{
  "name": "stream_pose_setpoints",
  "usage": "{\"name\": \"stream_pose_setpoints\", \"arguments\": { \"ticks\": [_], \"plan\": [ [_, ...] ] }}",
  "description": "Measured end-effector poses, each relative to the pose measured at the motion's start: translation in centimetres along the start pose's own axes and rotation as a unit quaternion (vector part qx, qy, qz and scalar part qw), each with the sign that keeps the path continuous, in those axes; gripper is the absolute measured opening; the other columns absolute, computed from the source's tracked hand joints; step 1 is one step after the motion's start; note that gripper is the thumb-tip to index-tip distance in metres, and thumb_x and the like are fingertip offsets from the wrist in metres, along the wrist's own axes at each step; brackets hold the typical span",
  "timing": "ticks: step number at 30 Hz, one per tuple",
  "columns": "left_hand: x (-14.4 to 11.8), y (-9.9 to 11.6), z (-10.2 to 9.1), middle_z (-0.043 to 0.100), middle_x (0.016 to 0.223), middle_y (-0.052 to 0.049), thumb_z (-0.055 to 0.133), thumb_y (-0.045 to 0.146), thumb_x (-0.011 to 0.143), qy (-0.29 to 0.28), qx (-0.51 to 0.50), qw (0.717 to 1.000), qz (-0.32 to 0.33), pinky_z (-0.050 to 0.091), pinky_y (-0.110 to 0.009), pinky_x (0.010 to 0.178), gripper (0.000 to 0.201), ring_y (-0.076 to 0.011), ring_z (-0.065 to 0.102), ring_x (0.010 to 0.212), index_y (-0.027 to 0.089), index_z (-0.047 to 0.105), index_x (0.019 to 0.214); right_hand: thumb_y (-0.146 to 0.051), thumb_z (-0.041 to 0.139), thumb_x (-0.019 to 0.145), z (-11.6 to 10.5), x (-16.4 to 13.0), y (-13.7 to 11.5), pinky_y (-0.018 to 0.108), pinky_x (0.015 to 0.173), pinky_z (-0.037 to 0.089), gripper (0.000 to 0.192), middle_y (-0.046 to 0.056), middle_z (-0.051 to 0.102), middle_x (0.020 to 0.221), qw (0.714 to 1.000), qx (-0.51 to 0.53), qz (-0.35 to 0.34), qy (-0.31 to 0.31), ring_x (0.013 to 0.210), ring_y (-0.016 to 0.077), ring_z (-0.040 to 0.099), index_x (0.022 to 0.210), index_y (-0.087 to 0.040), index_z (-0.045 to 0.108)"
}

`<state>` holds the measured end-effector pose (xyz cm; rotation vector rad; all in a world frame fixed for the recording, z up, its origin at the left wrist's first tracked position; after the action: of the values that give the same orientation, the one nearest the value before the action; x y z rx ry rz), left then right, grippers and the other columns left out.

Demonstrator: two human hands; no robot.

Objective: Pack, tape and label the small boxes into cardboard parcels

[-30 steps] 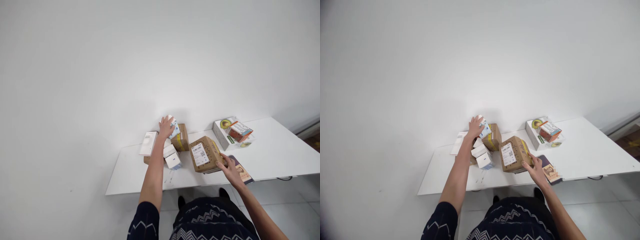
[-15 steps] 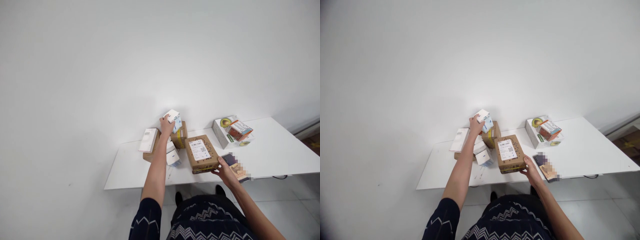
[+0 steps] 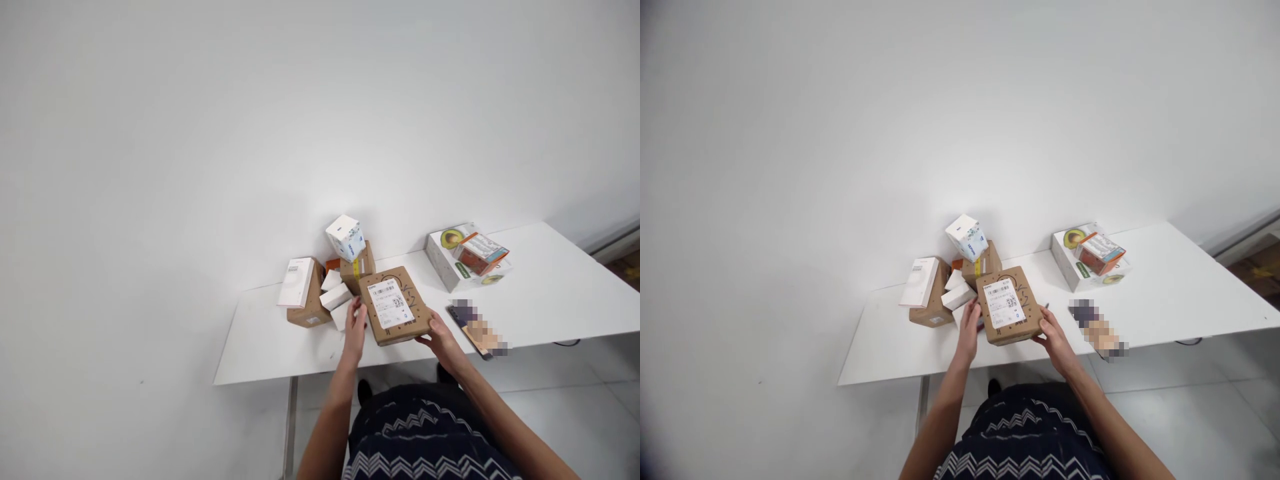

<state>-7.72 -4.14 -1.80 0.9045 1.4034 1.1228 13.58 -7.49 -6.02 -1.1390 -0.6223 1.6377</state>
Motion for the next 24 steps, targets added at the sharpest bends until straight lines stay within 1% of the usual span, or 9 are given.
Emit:
{"name": "stream_pose_setpoints", "arguments": {
  "ticks": [2,5,9,11,13,15,18,21,24],
  "plan": [
    [-1.8,-3.4,0.5,0.053,0.131,-0.005,0.047,0.066,0.079,-0.044,-0.07,0.991,-0.104,0.048,-0.038,0.081,0.057,-0.0257,0.055,0.11,0.036,0.045,0.128,-0.059,0.056,0.073,-0.2,0.1,0.5,0.042,0.087,0.046,0.058,0.007,0.045,0.14,1.0,-0.023,0.0,0.0,0.121,0.0297,0.045,0.123,-0.031,0.047],
    [-3.3,-6.3,0.5,0.053,0.132,-0.005,0.046,0.066,0.079,-0.077,-0.106,0.977,-0.168,0.047,-0.042,0.082,0.062,-0.0278,0.056,0.111,0.038,0.039,0.134,-0.057,0.055,0.073,-1.3,0.2,1.9,0.045,0.09,0.042,0.057,0.006,0.046,0.14,0.996,-0.079,0.036,-0.009,0.123,0.0304,0.044,0.124,-0.033,0.049],
    [-3.5,-8.2,-0.4,0.045,0.141,-0.005,0.056,0.048,0.079,-0.091,-0.116,0.979,-0.141,0.042,-0.044,0.093,0.057,-0.0287,0.045,0.126,0.034,0.043,0.133,-0.044,0.057,0.073,-2.7,0.0,3.5,0.048,0.095,0.039,0.056,0.005,0.052,0.136,0.988,-0.12,0.08,-0.063,0.124,0.0308,0.045,0.127,-0.031,0.051],
    [-3.1,-8.4,-0.4,0.043,0.143,-0.004,0.061,0.034,0.074,-0.111,-0.124,0.982,-0.09,0.039,-0.043,0.099,0.059,-0.028,0.039,0.13,0.032,0.047,0.131,-0.033,0.057,0.07,-3.2,0.2,3.6,0.045,0.098,0.039,0.059,0.005,0.053,0.135,0.987,-0.122,0.059,-0.088,0.126,0.0293,0.044,0.129,-0.03,0.05],
    [-2.6,-8.3,-0.3,0.044,0.142,-0.003,0.061,0.021,0.066,-0.126,-0.129,0.983,-0.033,0.036,-0.041,0.102,0.065,-0.0272,0.037,0.131,0.03,0.049,0.13,-0.025,0.056,0.066,-3.9,1.0,3.8,0.042,0.099,0.039,0.063,0.003,0.051,0.137,0.984,-0.156,0.032,-0.077,0.129,0.0274,0.04,0.129,-0.03,0.05],
    [-2.0,-8.6,-0.3,0.046,0.141,-0.002,0.058,0.015,0.061,-0.112,-0.124,0.986,-0.004,0.036,-0.04,0.103,0.069,-0.0269,0.036,0.132,0.029,0.05,0.129,-0.021,0.054,0.061,-4.7,2.1,4.2,0.04,0.099,0.04,0.066,0.003,0.046,0.14,0.974,-0.223,0.013,-0.037,0.129,0.0272,0.04,0.127,-0.03,0.052],
    [-1.3,-9.9,-0.5,0.049,0.138,-0.003,0.055,0.015,0.059,-0.067,-0.111,0.991,-0.025,0.036,-0.038,0.103,0.066,-0.027,0.035,0.132,0.026,0.055,0.125,-0.021,0.051,0.057,-5.2,3.9,5.2,0.04,0.092,0.046,0.066,0.005,0.047,0.138,0.953,-0.302,0.008,0.021,0.114,0.0277,0.053,0.123,-0.027,0.057],
    [-1.0,-11.4,-0.7,0.051,0.135,-0.004,0.055,0.02,0.06,-0.035,-0.104,0.99,-0.083,0.035,-0.039,0.101,0.06,-0.0271,0.039,0.129,0.024,0.059,0.12,-0.022,0.048,0.059,-4.8,4.9,6.4,0.04,0.084,0.049,0.068,0.007,0.054,0.13,0.953,-0.299,0.037,0.04,0.1,0.0255,0.059,0.126,-0.026,0.055],
    [-1.1,-12.4,-1.0,0.052,0.134,-0.004,0.053,0.026,0.065,-0.009,-0.11,0.984,-0.139,0.035,-0.04,0.099,0.054,-0.0252,0.043,0.125,0.027,0.058,0.118,-0.023,0.047,0.06,-4.2,4.9,7.1,0.038,0.08,0.049,0.069,0.004,0.059,0.124,0.963,-0.259,0.075,0.029,0.097,0.0241,0.059,0.128,-0.027,0.053]
  ]
}}
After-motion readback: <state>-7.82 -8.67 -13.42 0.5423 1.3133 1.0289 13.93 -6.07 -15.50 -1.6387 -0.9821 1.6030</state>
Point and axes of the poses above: each hand's wrist, its own x-axis towards the middle knuckle, its own z-axis out of the palm, y = z × x, the point moved 7 cm from there along x, towards the middle knuckle
